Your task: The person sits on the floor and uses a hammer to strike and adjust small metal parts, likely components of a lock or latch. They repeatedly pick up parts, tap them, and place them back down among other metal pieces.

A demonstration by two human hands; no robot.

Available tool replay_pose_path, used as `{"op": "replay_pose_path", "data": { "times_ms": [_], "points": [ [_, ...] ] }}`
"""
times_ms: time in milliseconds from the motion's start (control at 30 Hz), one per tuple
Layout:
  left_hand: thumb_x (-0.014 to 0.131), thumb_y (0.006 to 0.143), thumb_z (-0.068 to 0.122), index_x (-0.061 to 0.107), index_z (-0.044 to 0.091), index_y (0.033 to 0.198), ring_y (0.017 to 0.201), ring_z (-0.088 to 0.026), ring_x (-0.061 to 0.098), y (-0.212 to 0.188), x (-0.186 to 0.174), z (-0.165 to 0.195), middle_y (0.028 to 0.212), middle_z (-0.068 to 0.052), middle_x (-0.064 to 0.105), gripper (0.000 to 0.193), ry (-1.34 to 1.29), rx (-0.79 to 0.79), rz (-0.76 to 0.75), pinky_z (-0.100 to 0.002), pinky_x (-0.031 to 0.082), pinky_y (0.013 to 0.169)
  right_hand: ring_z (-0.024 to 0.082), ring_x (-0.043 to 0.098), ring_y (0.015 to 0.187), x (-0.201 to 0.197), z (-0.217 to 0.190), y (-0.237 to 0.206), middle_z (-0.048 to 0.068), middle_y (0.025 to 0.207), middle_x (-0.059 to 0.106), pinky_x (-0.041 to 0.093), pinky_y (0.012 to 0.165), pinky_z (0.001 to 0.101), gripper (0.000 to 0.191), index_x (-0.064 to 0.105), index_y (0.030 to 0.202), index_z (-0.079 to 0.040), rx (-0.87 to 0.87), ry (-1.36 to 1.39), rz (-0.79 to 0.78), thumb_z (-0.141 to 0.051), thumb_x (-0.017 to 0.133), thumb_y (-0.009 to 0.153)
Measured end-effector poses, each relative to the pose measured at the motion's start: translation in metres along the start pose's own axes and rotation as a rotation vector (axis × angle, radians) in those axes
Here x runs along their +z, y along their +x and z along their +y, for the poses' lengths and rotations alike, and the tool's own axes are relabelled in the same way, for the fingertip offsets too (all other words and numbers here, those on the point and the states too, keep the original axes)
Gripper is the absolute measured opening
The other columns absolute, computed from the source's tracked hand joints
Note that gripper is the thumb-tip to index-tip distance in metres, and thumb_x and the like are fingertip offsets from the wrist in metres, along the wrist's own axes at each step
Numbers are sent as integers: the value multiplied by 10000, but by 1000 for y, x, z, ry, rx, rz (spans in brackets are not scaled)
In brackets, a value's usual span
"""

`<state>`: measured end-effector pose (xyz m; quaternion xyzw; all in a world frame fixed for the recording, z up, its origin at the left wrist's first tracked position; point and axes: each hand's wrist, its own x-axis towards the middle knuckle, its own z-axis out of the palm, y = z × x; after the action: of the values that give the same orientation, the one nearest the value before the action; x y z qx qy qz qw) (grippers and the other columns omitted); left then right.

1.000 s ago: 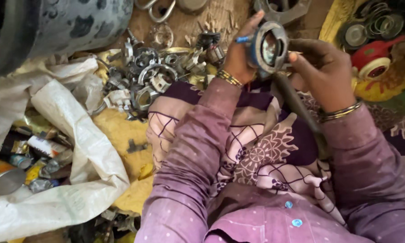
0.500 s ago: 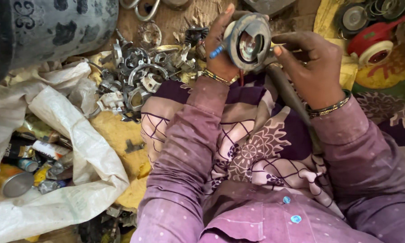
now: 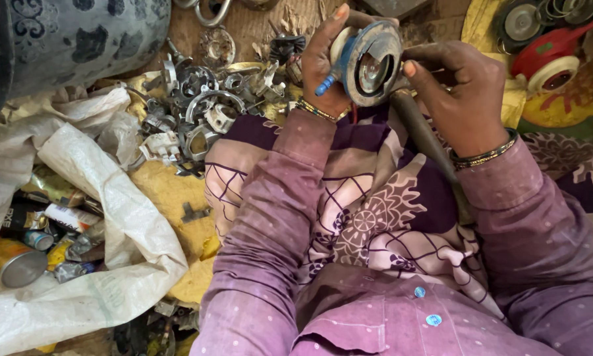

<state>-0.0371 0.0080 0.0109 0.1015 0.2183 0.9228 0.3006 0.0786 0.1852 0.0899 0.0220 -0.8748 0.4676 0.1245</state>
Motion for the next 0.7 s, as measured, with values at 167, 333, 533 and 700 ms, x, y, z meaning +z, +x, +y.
{"op": "replay_pose_path", "data": {
  "times_ms": [167, 333, 533, 700],
  "points": [
    [505, 1111, 363, 691, -83, 1133, 1050, -279, 731, 0, 3, 0, 1167, -256, 733, 483, 2, 3, 18, -407, 591, 1007, 154, 735, 933, 1, 1, -1, 124, 1053, 735, 603, 813, 275, 127, 725, 1180, 49, 48, 21, -5, -37, 750, 1090],
    [530, 1075, 353, 688, -69, 1103, 1052, -288, 728, 2, 4, 0, 1176, -256, 723, 451, -28, 47, 8, -420, 595, 990, 142, 728, 928, 2, 0, 0, 123, 1050, 751, 583, 801, 263, 124, 723, 1203, 52, 26, -9, -13, -17, 720, 1100],
    [592, 1084, 345, 690, -71, 977, 1063, -246, 694, 2, 4, -3, 1136, -229, 727, 441, 227, 245, 80, -371, 542, 1039, 123, 714, 848, 2, -1, 0, 100, 984, 748, 558, 744, 249, 95, 741, 1135, 27, 111, -16, -51, -51, 766, 1089],
    [659, 1039, 277, 690, -32, 998, 1015, -242, 704, -1, 3, -7, 1086, -175, 742, 314, 297, 325, 225, -402, 572, 974, 140, 724, 832, 3, 1, -3, 113, 969, 751, 553, 728, 260, 106, 749, 1106, 18, 67, -81, -85, -56, 802, 1052]
  ]
}}
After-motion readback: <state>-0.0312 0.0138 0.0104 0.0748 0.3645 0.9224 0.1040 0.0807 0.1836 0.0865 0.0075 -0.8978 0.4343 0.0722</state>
